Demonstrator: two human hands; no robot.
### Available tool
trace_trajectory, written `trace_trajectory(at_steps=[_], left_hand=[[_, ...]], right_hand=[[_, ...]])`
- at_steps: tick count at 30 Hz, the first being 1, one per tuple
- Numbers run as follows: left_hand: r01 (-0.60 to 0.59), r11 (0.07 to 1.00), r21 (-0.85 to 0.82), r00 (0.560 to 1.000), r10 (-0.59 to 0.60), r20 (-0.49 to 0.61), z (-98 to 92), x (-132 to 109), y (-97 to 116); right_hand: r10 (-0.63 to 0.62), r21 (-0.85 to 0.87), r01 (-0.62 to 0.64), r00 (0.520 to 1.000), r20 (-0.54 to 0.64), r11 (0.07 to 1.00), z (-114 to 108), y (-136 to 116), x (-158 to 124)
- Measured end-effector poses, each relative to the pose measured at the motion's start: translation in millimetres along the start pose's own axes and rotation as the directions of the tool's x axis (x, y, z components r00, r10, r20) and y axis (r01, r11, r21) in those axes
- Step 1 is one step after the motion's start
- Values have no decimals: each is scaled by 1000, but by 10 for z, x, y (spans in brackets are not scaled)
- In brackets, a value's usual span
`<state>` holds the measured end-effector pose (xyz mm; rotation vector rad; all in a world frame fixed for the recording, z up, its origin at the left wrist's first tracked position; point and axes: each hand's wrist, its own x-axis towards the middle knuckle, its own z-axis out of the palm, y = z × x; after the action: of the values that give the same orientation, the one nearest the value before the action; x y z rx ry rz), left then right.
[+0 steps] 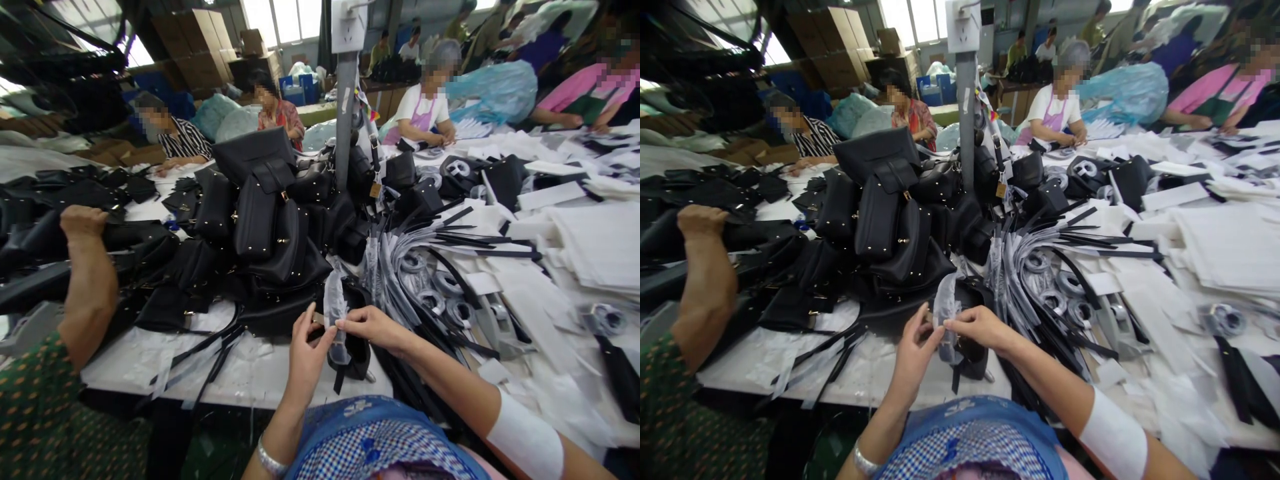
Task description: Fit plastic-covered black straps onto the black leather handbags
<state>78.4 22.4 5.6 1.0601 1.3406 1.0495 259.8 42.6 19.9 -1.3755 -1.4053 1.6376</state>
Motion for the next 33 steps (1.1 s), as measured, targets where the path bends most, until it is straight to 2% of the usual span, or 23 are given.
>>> trace_trajectory(at_steps=[3, 5, 8, 11, 13, 15, 17, 18, 20, 26, 30, 33], left_hand=[[171, 949, -266, 985, -165, 44, 44, -34, -55], [216, 914, -344, 976, -192, 102, 64, -55, -59], [181, 924, -336, 982, -150, 117, 73, -63, -45], [140, 947, -291, 989, -120, 85, 64, -53, -33], [113, 954, -277, 993, -99, 62, 56, -49, -30], [89, 959, -268, 996, -81, 39, 52, -47, -36], [81, 959, -273, 997, -81, 11, 54, -44, -44], [80, 957, -280, 997, -82, 5, 57, -42, -47], [78, 954, -289, 997, -80, 5, 66, -37, -42], [17, 981, -195, 1000, -22, -22, 102, -45, 21], [-36, 994, -103, 998, 31, -51, 141, -73, 18], [-49, 997, -52, 996, 44, -83, 158, -80, 14]], right_hand=[[5, 7, -5, 999, 44, 1000, -28, -38, -16], [11, 2, -11, 998, 64, 1000, -38, -50, -15], [35, 36, -38, 995, 94, 999, -37, -62, -4], [66, 209, -95, 988, 139, 973, -29, -58, -11], [111, 394, -165, 981, 157, 904, -29, -30, -30], [147, 573, -225, 973, 180, 788, -31, 23, -56], [155, 685, -250, 968, 199, 684, -20, 89, -84], [150, 712, -240, 971, 188, 660, -6, 118, -99], [130, 716, -193, 981, 142, 671, 45, 153, -127], [0, 609, 17, 1000, -28, 793, 293, 95, -183], [27, 507, 108, 968, -250, 855, 463, 106, -151], [6, 423, 154, 936, -353, 893, 544, 153, -102]])
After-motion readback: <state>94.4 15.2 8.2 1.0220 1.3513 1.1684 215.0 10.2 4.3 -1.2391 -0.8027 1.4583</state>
